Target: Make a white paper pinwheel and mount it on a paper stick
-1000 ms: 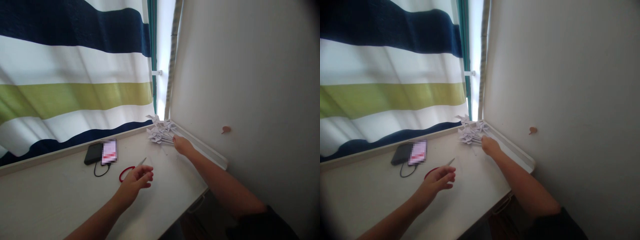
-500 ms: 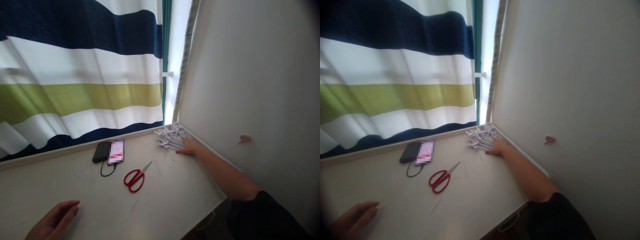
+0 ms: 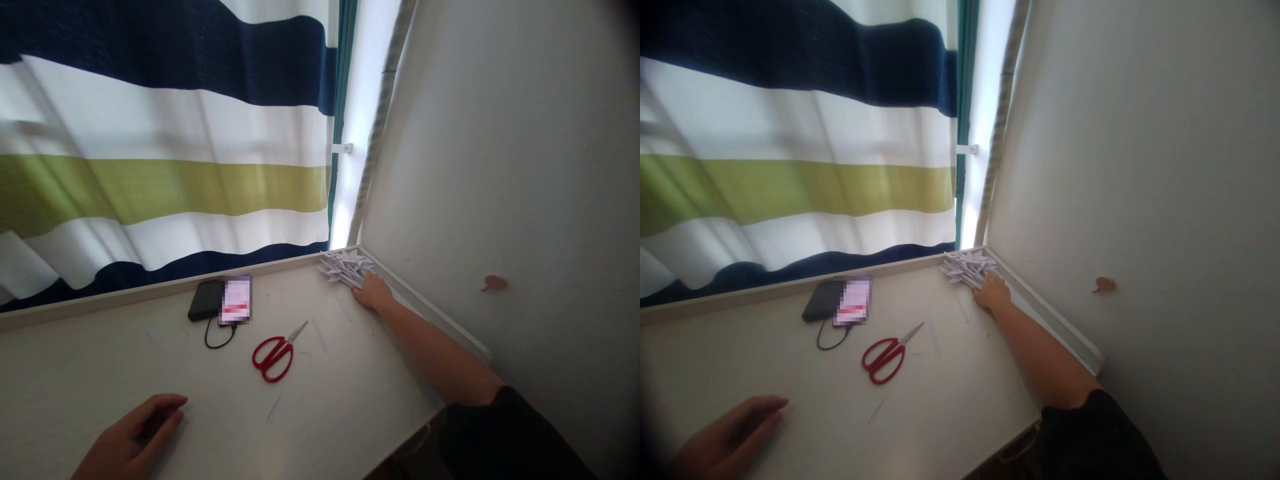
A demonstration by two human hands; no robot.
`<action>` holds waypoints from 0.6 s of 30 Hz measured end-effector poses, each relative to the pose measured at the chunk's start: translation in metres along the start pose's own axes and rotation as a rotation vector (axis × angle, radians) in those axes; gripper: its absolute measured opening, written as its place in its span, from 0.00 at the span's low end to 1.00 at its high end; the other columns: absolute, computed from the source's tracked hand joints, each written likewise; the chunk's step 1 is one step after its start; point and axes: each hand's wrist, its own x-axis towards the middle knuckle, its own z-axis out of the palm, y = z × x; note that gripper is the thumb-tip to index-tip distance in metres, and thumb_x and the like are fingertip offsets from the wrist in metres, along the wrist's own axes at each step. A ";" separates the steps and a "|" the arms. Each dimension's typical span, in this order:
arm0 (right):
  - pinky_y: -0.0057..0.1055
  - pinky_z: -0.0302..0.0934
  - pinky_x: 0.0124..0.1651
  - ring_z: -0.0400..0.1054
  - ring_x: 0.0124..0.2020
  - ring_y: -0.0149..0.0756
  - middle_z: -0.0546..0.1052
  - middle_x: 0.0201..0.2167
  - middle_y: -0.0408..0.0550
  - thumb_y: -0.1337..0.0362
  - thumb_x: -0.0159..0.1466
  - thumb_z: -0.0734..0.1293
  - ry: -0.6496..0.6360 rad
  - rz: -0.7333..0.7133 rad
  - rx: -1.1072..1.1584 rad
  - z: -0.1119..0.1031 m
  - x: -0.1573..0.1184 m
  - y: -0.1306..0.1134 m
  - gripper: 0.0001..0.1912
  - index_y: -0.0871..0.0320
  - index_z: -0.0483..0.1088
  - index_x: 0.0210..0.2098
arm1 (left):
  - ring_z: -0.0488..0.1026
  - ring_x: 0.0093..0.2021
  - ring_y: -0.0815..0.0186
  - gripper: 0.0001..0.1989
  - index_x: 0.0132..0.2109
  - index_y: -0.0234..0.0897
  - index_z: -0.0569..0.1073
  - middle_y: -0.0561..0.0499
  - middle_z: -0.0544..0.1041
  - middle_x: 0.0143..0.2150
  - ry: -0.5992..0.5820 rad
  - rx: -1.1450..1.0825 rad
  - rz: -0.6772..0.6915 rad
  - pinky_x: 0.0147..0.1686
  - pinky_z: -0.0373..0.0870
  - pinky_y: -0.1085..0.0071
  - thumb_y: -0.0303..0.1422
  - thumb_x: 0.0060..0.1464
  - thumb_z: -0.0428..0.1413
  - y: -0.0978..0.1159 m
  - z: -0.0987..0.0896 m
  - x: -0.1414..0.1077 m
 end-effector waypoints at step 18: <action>0.33 0.56 0.55 0.65 0.52 0.43 0.71 0.52 0.54 0.50 0.56 0.68 -0.270 -0.475 0.038 -0.020 -0.072 -0.057 0.29 0.58 0.66 0.53 | 0.74 0.34 0.62 0.17 0.42 0.38 0.73 0.50 0.78 0.34 -0.108 0.049 0.119 0.36 0.69 0.69 0.45 0.54 0.51 0.016 -0.003 -0.011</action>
